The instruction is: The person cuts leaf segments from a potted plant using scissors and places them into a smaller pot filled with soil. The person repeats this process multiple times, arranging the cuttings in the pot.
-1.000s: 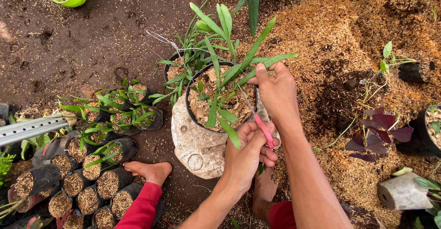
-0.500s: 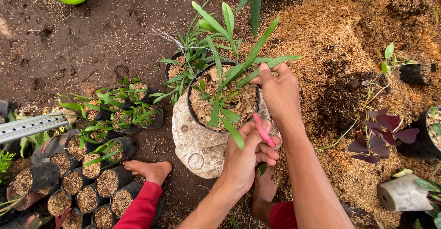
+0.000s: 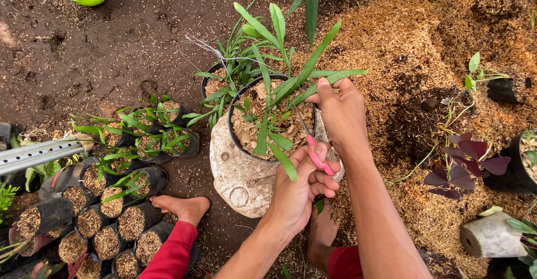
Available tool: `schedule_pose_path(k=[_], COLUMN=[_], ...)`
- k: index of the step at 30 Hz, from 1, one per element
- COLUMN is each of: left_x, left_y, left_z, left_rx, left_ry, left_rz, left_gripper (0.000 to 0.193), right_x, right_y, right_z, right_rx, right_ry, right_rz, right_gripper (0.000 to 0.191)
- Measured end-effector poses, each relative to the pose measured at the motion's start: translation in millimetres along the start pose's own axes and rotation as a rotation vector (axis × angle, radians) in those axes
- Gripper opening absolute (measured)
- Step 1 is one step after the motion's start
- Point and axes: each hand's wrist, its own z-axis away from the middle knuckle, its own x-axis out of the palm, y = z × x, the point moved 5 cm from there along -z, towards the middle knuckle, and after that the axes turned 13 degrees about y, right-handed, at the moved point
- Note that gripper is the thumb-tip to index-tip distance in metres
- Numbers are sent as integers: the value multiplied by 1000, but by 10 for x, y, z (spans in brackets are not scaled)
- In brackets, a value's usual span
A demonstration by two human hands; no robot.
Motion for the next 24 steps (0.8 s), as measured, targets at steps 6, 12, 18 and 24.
schedule_pose_path(k=[6,12,18,24], left_x=[-1,-22,-18,-14], left_y=[13,7,10,18], left_z=[-2,-13,-23,20], left_rx=[-12,-13,-1,-18], left_ry=[-21,-17,-17,-1], left_rz=[93,92,100,56], left_gripper=[54,55,53,49], right_x=[-17,-19,-14,-65], right_y=[2,8,-22,-14], right_z=[-15,-17,-11,-61], right_rx=[2,13,15,74], right_ry=[18,14,13,-2], right_rz=[62,41,24,-83], right_gripper=[24,24,24,21])
